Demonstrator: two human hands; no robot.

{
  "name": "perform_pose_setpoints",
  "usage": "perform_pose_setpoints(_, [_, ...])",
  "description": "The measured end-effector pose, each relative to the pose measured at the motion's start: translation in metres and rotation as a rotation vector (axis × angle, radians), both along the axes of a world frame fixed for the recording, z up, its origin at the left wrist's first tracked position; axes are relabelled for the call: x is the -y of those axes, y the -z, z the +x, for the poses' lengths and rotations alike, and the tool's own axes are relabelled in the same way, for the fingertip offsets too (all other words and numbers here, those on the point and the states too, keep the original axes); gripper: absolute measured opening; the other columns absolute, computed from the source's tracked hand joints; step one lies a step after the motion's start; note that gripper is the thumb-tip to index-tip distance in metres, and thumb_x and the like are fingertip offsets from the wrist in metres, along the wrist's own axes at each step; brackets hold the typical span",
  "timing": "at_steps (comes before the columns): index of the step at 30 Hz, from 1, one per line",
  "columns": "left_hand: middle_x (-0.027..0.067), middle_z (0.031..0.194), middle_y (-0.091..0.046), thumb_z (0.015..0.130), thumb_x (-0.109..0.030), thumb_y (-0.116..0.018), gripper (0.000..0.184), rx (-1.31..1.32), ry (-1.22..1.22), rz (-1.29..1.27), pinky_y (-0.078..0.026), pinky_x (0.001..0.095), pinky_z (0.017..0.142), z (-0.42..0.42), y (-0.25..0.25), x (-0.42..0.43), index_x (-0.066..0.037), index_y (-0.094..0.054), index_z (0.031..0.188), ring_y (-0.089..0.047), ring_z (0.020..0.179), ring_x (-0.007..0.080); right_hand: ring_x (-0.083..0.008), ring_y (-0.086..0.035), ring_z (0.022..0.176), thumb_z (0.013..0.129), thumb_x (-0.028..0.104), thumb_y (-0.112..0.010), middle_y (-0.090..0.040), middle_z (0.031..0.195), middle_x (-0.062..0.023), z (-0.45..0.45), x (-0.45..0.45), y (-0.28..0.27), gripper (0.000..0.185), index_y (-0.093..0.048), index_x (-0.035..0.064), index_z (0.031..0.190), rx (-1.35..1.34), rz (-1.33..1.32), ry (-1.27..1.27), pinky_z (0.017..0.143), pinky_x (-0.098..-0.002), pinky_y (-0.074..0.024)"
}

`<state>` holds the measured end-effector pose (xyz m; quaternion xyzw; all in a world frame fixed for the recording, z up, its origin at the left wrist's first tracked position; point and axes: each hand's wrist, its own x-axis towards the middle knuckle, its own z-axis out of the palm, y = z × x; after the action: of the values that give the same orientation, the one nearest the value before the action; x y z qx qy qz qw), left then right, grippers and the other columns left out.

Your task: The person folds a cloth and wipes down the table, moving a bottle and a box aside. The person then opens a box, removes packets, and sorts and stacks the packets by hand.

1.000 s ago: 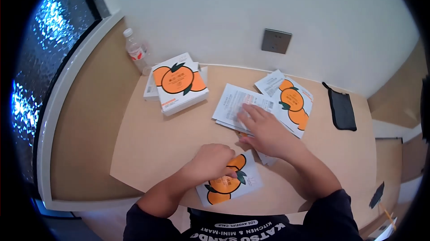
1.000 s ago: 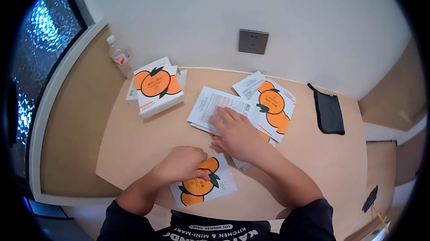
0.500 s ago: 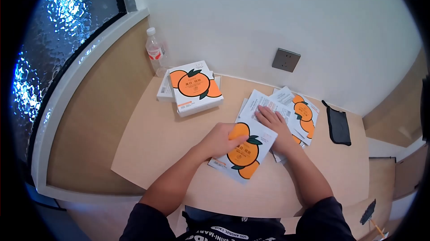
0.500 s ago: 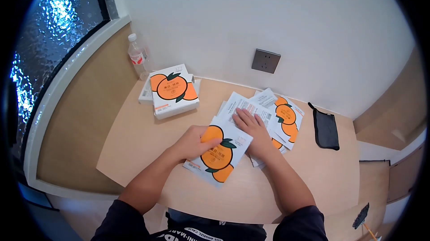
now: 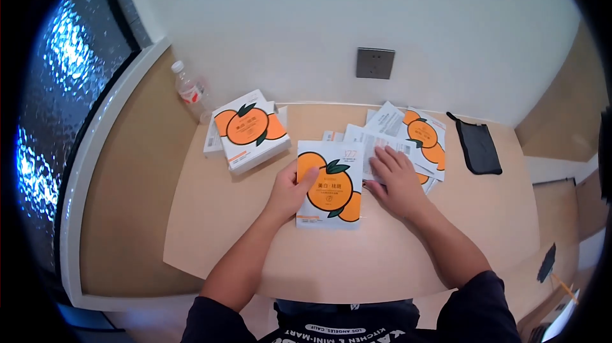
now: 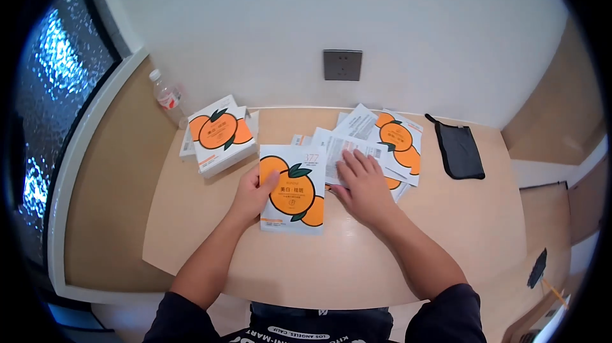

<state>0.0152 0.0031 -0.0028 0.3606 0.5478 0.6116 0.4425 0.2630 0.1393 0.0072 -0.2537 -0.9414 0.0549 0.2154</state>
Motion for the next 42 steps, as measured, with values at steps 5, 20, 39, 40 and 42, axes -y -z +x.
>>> perform_pose_setpoints(5, [0.0085, 0.125, -0.068, 0.092, -0.002, -0.076, 0.047, -0.013, 0.161, -0.019, -0.055, 0.0324, 0.098, 0.017, -0.022, 0.011, 0.000, -0.055, 0.135, -0.066, 0.113, 0.0154, -0.0438, -0.045, 0.142, 0.097, 0.023, -0.066, -0.053, 0.149, -0.0233, -0.002, 0.002, 0.011, 0.048, -0.057, -0.0024, 0.136, -0.021, 0.055, 0.001, 0.118, -0.0577, -0.0343])
perform_pose_setpoints(20, [0.0072, 0.135, -0.061, 0.094, 0.000, -0.068, 0.060, 0.021, -0.117, 0.192, -0.061, 0.0450, 0.090, 0.027, -0.011, 0.006, -0.013, -0.043, 0.148, -0.066, 0.120, 0.0228, -0.0403, -0.047, 0.139, 0.101, 0.024, -0.059, -0.058, 0.139, -0.0214, 0.006, -0.007, 0.006, 0.034, -0.059, -0.0016, 0.124, -0.177, -0.037, -0.024, 0.118, -0.0554, -0.0346])
perform_pose_setpoints(39, [0.0066, 0.119, -0.073, 0.101, -0.011, -0.069, 0.027, 0.205, -0.135, 0.034, -0.061, 0.0343, 0.085, 0.003, -0.017, 0.010, -0.002, -0.063, 0.126, -0.070, 0.108, 0.0152, -0.0416, -0.049, 0.135, 0.077, -0.003, -0.064, -0.052, 0.145, -0.0207, 0.001, -0.006, -0.007, 0.061, -0.054, -0.0011, 0.137, -0.195, -0.131, 0.049, 0.115, -0.0482, -0.0400])
perform_pose_setpoints(40, [0.0065, 0.119, -0.073, 0.101, -0.011, -0.070, 0.028, 0.198, -0.120, 0.013, -0.061, 0.0341, 0.084, 0.002, -0.016, 0.010, -0.002, -0.063, 0.127, -0.070, 0.108, 0.0152, -0.0417, -0.048, 0.135, 0.077, -0.003, -0.064, -0.052, 0.145, -0.0207, 0.000, -0.007, -0.007, 0.061, -0.054, -0.0012, 0.137, -0.206, -0.139, 0.063, 0.115, -0.0481, -0.0394])
perform_pose_setpoints(42, [0.0064, 0.122, -0.072, 0.102, -0.011, -0.067, 0.029, 0.149, -0.106, 0.061, -0.062, 0.0373, 0.085, 0.000, -0.008, 0.008, -0.003, -0.062, 0.129, -0.070, 0.108, 0.0160, -0.0418, -0.046, 0.137, 0.077, -0.003, -0.064, -0.052, 0.145, -0.0206, -0.002, -0.007, -0.006, 0.061, -0.054, -0.0014, 0.137, -0.225, -0.156, 0.094, 0.117, -0.0479, -0.0383])
